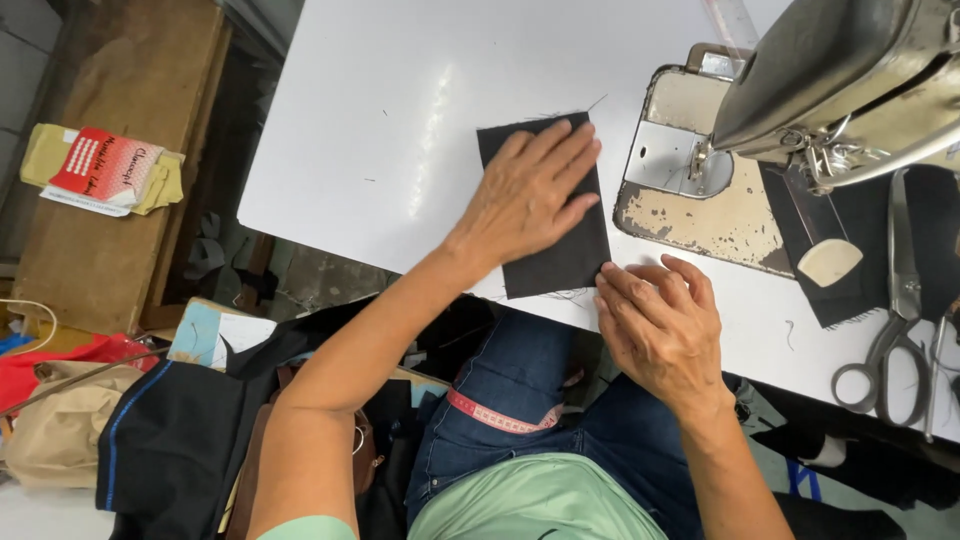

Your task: A person prepares small pieces of black fabric by folding, marking them with a ruler and chalk, and then cutting them with scissors at a sewing workstation.

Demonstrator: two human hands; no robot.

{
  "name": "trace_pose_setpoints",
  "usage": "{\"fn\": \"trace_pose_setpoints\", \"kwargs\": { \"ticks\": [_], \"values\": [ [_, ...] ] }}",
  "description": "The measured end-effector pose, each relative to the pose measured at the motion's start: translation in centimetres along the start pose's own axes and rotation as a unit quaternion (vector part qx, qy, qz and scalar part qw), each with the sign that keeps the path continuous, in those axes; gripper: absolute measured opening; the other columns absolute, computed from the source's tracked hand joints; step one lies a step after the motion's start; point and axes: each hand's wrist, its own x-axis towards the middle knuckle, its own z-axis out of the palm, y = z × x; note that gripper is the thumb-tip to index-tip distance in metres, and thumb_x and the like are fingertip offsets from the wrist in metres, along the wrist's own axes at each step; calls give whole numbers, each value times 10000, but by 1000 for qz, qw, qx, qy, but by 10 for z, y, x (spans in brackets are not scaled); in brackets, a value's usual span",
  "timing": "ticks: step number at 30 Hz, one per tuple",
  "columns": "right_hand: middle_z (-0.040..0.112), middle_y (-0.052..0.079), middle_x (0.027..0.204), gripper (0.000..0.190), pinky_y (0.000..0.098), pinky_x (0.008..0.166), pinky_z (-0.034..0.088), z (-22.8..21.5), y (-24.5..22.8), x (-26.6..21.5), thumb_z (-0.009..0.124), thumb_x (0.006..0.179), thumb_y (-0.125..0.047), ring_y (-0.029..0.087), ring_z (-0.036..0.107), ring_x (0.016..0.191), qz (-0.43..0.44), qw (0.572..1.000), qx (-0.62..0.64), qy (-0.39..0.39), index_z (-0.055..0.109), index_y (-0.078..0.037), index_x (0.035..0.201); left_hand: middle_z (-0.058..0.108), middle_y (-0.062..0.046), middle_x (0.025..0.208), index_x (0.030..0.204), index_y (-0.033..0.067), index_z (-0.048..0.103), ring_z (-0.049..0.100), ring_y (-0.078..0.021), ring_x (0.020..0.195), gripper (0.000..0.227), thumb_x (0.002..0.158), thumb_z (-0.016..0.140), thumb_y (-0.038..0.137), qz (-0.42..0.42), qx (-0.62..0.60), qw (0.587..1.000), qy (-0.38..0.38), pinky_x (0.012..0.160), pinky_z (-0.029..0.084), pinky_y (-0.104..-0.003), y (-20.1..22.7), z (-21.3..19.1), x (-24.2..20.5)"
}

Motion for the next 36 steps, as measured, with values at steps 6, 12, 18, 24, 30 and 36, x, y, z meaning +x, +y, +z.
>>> {"fn": "trace_pose_setpoints", "kwargs": {
  "ticks": [6,12,18,24,30,36],
  "values": [
    [798,28,1206,80,470,1056,523,-13,-1,5,757,1042,-92,252,728,1008,-10,998,-11,-56,817,-75,1092,526,1,1677,1626,159,518,485,-323,1538,544,1181,543,471,-49,83,991,-94,1207,401,-563,-5,-27,11],
    [792,20,1200,107,474,1037,520,-14,0,4,745,1047,-107,263,705,979,-3,998,-2,-57,812,-80,1126,488,-12,1712,1675,175,456,362,-320,1606,603,1186,405,523,-78,38,986,-142,1293,180,-646,-3,-26,14],
    [734,179,1382,263,538,999,533,-44,31,-28,737,1059,-63,388,709,1120,85,995,27,-32,741,-12,1317,515,-67,1691,1642,96,533,333,-378,1596,560,1194,478,428,-86,-27,987,-131,1270,141,-673,0,-40,17],
    [799,283,1325,357,490,920,551,-92,94,-67,661,1245,-219,404,707,1143,177,966,-177,-60,806,89,1349,293,-22,1828,1742,216,280,189,-308,1716,565,1257,475,428,-89,-13,989,-114,1386,84,-679,20,-53,19],
    [850,170,1317,314,470,920,500,-80,132,-74,876,1199,-257,371,690,1096,152,954,-225,-123,870,9,1365,746,-144,1405,1202,-21,786,523,-426,1472,228,990,860,18,91,-150,984,30,1304,215,-715,123,-82,2],
    [701,379,1316,509,487,933,560,-86,155,-63,964,1129,-165,449,689,1118,270,942,-62,-189,782,176,1461,756,-158,1371,1139,4,828,618,-368,1409,124,1079,739,-60,136,-180,973,42,1314,314,-664,180,-57,-56]
  ]
}}
